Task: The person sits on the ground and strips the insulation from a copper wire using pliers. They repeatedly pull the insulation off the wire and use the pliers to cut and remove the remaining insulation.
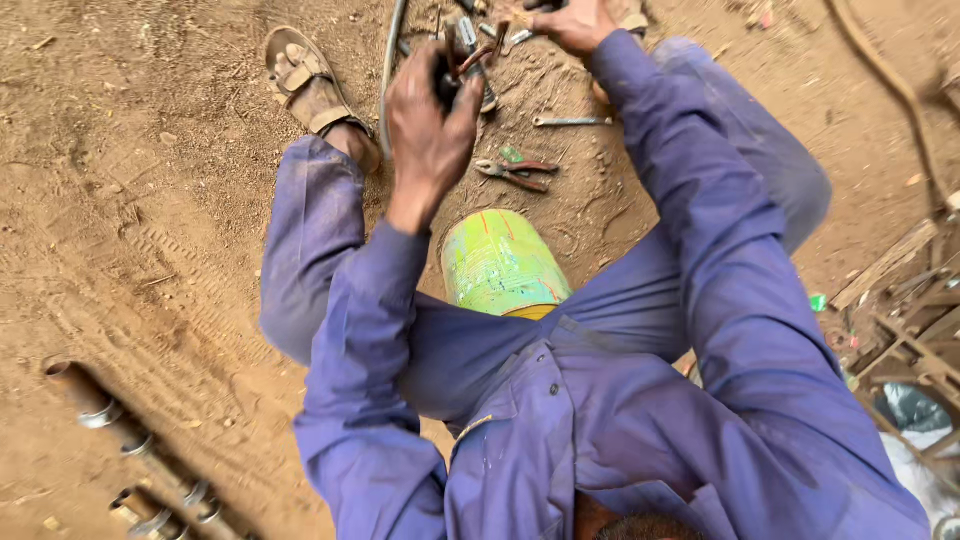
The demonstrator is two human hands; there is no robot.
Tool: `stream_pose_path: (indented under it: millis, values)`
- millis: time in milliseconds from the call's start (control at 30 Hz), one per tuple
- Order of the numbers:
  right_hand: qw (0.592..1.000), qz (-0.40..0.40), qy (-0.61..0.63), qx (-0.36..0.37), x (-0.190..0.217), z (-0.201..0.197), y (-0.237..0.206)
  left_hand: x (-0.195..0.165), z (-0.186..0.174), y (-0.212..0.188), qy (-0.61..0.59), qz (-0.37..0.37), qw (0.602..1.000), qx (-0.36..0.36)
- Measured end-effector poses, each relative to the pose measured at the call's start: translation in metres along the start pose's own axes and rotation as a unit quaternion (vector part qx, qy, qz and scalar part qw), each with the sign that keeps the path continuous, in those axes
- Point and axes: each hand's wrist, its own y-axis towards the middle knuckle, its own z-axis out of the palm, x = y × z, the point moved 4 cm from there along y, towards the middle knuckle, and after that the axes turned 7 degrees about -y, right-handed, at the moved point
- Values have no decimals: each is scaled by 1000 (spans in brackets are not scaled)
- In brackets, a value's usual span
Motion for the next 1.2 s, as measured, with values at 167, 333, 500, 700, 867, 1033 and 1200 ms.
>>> stream_pose_path:
  millis: [167, 333, 500, 700, 867, 1033, 1200]
  values:
    - [986, 12, 131, 106, 29, -40, -60, 24, 34, 15, 25, 90, 995, -40]
    - [974, -60, 177, 127, 36, -56, -118, -7, 57, 2, 4, 215, 976, -19]
    - [924, 5, 359, 129, 14, -34, -122, -37, 60, 3, -162, 180, 964, 112]
    - [931, -12, 365, 10, 3, -53, -105, -24, 64, 16, -93, 23, 988, 119]
    - [954, -82, 263, -120, 13, -112, -102, -15, 79, 11, 1, 77, 995, 66]
    - [938, -54, 334, -70, 33, -103, -106, -6, 111, 4, 11, 109, 985, 130]
    - [956, -100, 273, -35, 55, -99, -109, -3, 107, 14, -140, 9, 982, 124]
